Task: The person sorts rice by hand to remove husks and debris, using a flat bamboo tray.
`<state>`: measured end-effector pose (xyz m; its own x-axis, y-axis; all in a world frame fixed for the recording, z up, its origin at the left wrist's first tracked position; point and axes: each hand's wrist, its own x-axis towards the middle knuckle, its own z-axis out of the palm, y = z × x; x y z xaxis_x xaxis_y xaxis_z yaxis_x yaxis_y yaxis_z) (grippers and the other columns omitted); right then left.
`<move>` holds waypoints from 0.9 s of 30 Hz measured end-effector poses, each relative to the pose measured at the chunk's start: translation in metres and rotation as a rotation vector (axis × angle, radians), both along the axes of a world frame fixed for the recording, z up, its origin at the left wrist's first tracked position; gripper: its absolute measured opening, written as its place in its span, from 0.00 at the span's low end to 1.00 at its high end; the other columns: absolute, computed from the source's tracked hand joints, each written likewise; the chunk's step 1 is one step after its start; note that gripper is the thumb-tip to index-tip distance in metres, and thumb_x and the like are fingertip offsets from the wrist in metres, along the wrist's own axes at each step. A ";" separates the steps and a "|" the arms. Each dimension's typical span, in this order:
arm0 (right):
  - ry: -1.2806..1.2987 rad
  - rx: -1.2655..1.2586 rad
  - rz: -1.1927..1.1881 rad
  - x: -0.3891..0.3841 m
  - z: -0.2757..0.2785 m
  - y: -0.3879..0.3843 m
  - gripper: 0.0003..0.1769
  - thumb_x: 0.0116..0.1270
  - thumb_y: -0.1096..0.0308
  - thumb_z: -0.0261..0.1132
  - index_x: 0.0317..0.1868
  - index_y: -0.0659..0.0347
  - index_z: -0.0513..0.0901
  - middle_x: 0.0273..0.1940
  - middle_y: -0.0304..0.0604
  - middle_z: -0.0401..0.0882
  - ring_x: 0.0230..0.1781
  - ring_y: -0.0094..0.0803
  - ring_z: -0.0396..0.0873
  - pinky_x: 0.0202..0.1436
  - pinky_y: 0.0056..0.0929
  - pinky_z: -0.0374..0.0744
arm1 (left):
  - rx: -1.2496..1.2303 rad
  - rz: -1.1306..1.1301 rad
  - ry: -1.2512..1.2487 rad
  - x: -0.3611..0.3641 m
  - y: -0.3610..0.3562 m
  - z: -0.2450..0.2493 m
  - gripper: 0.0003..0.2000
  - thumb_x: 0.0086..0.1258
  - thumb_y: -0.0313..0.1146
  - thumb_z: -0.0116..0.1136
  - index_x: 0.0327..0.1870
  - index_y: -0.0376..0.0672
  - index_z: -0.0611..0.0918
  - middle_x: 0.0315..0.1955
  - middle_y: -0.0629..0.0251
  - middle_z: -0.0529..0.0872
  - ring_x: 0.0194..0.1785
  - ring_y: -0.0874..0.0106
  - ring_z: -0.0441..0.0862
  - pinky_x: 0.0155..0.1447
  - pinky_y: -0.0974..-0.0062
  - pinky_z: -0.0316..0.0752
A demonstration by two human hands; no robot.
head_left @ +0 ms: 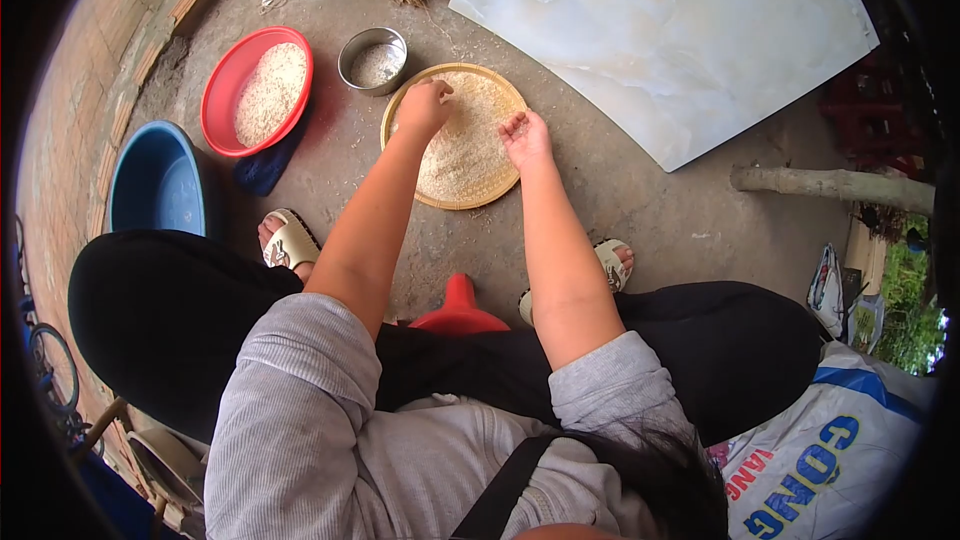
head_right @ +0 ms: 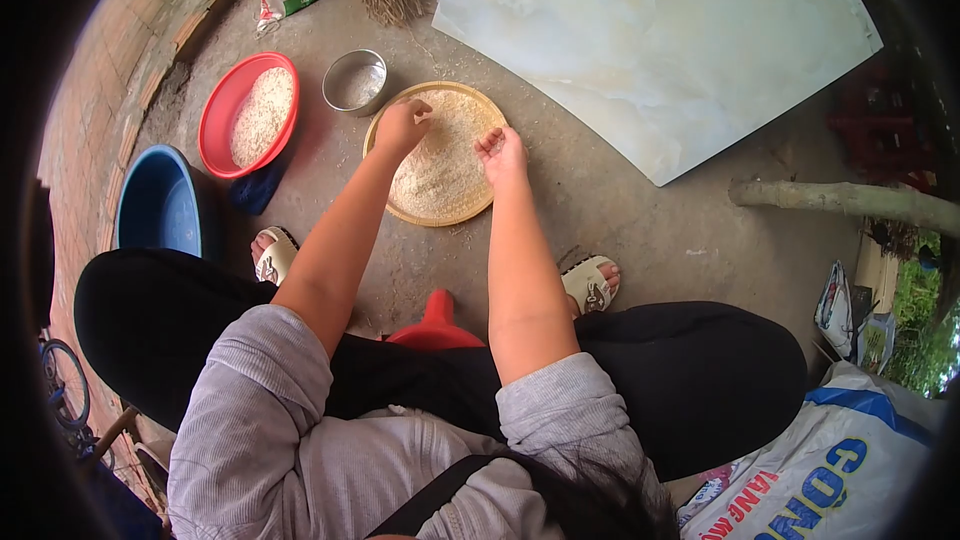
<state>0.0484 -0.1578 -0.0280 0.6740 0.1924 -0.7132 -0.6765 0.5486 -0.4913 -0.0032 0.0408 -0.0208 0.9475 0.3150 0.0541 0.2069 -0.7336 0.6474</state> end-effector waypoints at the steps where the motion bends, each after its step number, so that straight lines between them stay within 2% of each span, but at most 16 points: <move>1: 0.010 -0.006 -0.023 -0.001 -0.002 -0.001 0.09 0.68 0.62 0.56 0.33 0.59 0.72 0.29 0.39 0.69 0.31 0.30 0.71 0.45 0.37 0.79 | 0.000 0.002 -0.002 -0.006 0.001 -0.003 0.12 0.56 0.35 0.65 0.40 0.44 0.85 0.36 0.59 0.83 0.41 0.60 0.81 0.46 0.66 0.76; 4: 0.022 -0.034 -0.061 -0.001 -0.008 0.001 0.10 0.67 0.63 0.56 0.33 0.61 0.73 0.29 0.40 0.70 0.31 0.32 0.72 0.44 0.38 0.80 | 0.047 -0.058 -0.057 -0.028 -0.007 -0.015 0.09 0.55 0.32 0.63 0.37 0.43 0.85 0.37 0.60 0.83 0.44 0.58 0.81 0.48 0.64 0.77; 6: 0.024 -0.057 -0.080 -0.001 -0.012 0.002 0.10 0.66 0.64 0.57 0.33 0.63 0.74 0.29 0.41 0.72 0.30 0.33 0.72 0.42 0.40 0.81 | 0.025 -0.044 0.012 -0.035 -0.012 -0.019 0.06 0.57 0.31 0.61 0.34 0.42 0.84 0.36 0.60 0.82 0.44 0.58 0.81 0.49 0.64 0.77; 8: -0.023 -0.073 -0.016 -0.001 -0.015 0.004 0.11 0.66 0.64 0.57 0.35 0.65 0.75 0.30 0.42 0.73 0.31 0.34 0.74 0.41 0.40 0.81 | 0.019 -0.027 -0.018 -0.033 -0.012 -0.018 0.05 0.57 0.30 0.59 0.33 0.42 0.84 0.34 0.59 0.83 0.42 0.57 0.81 0.48 0.64 0.77; 10: -0.027 -0.086 0.014 -0.002 -0.014 0.007 0.11 0.66 0.64 0.57 0.36 0.65 0.75 0.30 0.43 0.74 0.31 0.34 0.75 0.41 0.40 0.81 | -0.055 0.070 0.116 -0.021 -0.008 -0.015 0.05 0.58 0.27 0.59 0.33 0.40 0.84 0.29 0.60 0.85 0.34 0.62 0.83 0.40 0.68 0.79; 11: -0.029 -0.102 0.041 -0.002 -0.013 0.009 0.11 0.66 0.64 0.57 0.37 0.66 0.75 0.31 0.44 0.75 0.31 0.34 0.75 0.41 0.40 0.81 | -0.053 0.071 0.113 -0.015 -0.008 -0.013 0.05 0.58 0.27 0.59 0.33 0.40 0.84 0.29 0.60 0.85 0.34 0.62 0.83 0.40 0.68 0.79; 13: -0.026 -0.105 0.070 -0.004 -0.009 0.013 0.11 0.66 0.64 0.57 0.36 0.66 0.76 0.31 0.44 0.75 0.30 0.34 0.76 0.41 0.39 0.82 | -0.739 0.101 0.124 -0.004 -0.011 -0.008 0.04 0.60 0.24 0.58 0.35 0.37 0.83 0.28 0.63 0.85 0.29 0.73 0.83 0.34 0.76 0.77; 14: -0.019 -0.110 0.099 -0.005 -0.007 0.015 0.12 0.67 0.64 0.57 0.36 0.66 0.76 0.31 0.44 0.75 0.29 0.34 0.76 0.41 0.38 0.82 | -0.736 0.098 0.126 0.000 -0.016 -0.007 0.04 0.60 0.24 0.58 0.35 0.37 0.83 0.28 0.63 0.85 0.29 0.73 0.83 0.34 0.76 0.77; 16: -0.007 -0.067 0.103 -0.007 -0.001 0.020 0.10 0.68 0.63 0.56 0.36 0.63 0.75 0.30 0.42 0.74 0.29 0.32 0.74 0.39 0.35 0.81 | -0.905 -0.158 0.184 0.006 -0.030 0.014 0.05 0.61 0.24 0.61 0.36 0.34 0.83 0.27 0.66 0.84 0.31 0.79 0.81 0.34 0.81 0.76; 17: 0.005 -0.028 0.110 -0.007 0.002 0.021 0.10 0.69 0.62 0.56 0.35 0.59 0.74 0.29 0.40 0.73 0.28 0.31 0.72 0.38 0.32 0.80 | -0.711 -0.208 0.185 0.008 -0.036 0.026 0.06 0.61 0.26 0.62 0.38 0.36 0.84 0.29 0.63 0.86 0.31 0.77 0.82 0.35 0.80 0.76; 18: 0.007 -0.027 0.104 -0.007 -0.001 0.019 0.10 0.69 0.62 0.56 0.35 0.59 0.74 0.29 0.40 0.73 0.28 0.31 0.72 0.38 0.32 0.80 | -0.710 -0.213 0.190 0.010 -0.038 0.024 0.06 0.61 0.26 0.62 0.38 0.36 0.84 0.29 0.63 0.86 0.31 0.77 0.82 0.35 0.80 0.76; 20: 0.025 -0.040 0.047 -0.006 -0.006 0.013 0.10 0.69 0.62 0.56 0.31 0.56 0.72 0.25 0.38 0.72 0.24 0.28 0.71 0.33 0.28 0.78 | -0.414 -0.162 -0.018 0.013 -0.043 0.021 0.08 0.60 0.29 0.63 0.39 0.38 0.84 0.30 0.63 0.87 0.32 0.76 0.82 0.37 0.78 0.77; 22: 0.024 -0.060 0.034 -0.004 -0.008 0.010 0.10 0.69 0.62 0.56 0.30 0.56 0.71 0.24 0.37 0.71 0.22 0.27 0.70 0.31 0.27 0.76 | -0.450 -0.082 0.000 0.008 -0.039 0.009 0.10 0.58 0.30 0.64 0.40 0.40 0.85 0.33 0.62 0.87 0.34 0.71 0.83 0.40 0.74 0.77; 24: 0.023 -0.077 0.025 -0.003 -0.009 0.008 0.11 0.68 0.62 0.57 0.28 0.55 0.70 0.22 0.36 0.70 0.21 0.26 0.69 0.29 0.26 0.75 | -0.165 -0.133 -0.061 -0.003 -0.038 -0.002 0.10 0.57 0.30 0.63 0.40 0.40 0.85 0.35 0.60 0.85 0.37 0.66 0.84 0.44 0.71 0.78; 25: 0.018 -0.084 0.039 -0.004 -0.011 0.007 0.11 0.68 0.62 0.57 0.28 0.55 0.71 0.22 0.36 0.70 0.20 0.26 0.69 0.28 0.26 0.75 | -0.214 -0.151 -0.017 -0.008 -0.041 -0.008 0.10 0.57 0.29 0.61 0.40 0.41 0.85 0.37 0.57 0.84 0.40 0.61 0.83 0.46 0.68 0.77; 27: 0.015 -0.090 0.043 -0.004 -0.016 0.006 0.11 0.68 0.62 0.57 0.28 0.56 0.71 0.22 0.37 0.71 0.19 0.26 0.69 0.28 0.27 0.75 | -0.139 -0.141 -0.039 -0.017 -0.051 -0.018 0.10 0.57 0.29 0.60 0.40 0.41 0.85 0.36 0.56 0.84 0.40 0.60 0.83 0.46 0.67 0.77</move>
